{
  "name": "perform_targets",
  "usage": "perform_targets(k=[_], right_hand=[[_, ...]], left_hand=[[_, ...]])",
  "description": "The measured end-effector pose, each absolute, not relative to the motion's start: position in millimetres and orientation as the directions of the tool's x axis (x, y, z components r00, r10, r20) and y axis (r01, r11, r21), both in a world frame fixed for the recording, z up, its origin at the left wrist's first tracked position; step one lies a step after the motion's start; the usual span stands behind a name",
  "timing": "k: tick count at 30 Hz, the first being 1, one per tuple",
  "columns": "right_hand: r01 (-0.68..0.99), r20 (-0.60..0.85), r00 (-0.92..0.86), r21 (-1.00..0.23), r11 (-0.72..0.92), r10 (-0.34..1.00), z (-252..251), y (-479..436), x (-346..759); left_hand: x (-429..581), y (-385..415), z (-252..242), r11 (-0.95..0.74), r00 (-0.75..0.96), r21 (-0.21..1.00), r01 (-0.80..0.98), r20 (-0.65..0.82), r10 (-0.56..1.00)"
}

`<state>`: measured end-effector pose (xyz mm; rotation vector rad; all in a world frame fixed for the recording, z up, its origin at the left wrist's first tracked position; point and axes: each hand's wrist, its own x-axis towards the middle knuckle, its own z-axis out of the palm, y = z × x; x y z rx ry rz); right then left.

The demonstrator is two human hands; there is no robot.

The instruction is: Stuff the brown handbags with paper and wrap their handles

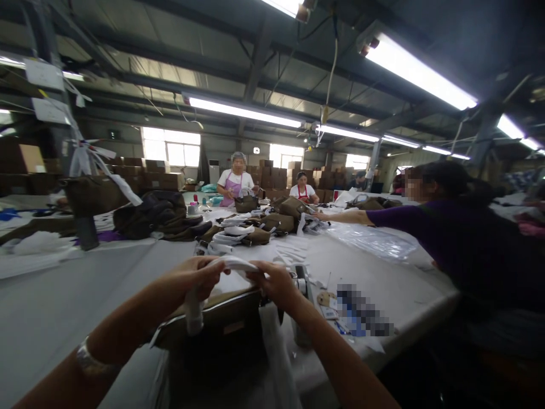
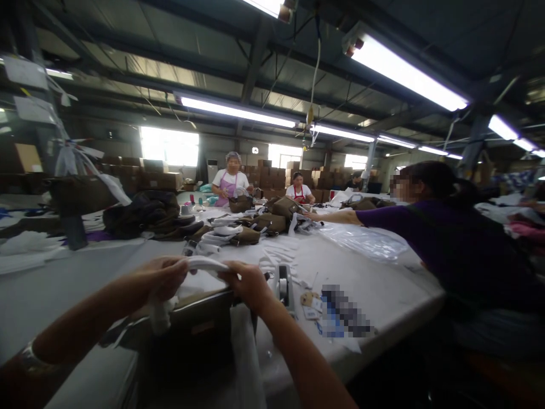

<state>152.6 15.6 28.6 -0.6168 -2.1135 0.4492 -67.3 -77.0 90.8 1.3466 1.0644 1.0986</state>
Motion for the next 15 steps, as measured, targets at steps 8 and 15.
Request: perform_targets(k=[8, 15], right_hand=[[0.168, 0.564, -0.589, -0.615, 0.77, 0.579, 25, 26, 163], [-0.085, 0.643, -0.094, -0.766, 0.637, 0.76, 20, 10, 200]], left_hand=[[-68, -57, 88, -0.049, 0.054, 0.944, -0.328, 0.07, 0.996], [-59, -68, 107, -0.05, -0.183, 0.909, -0.415, -0.03, 0.983]])
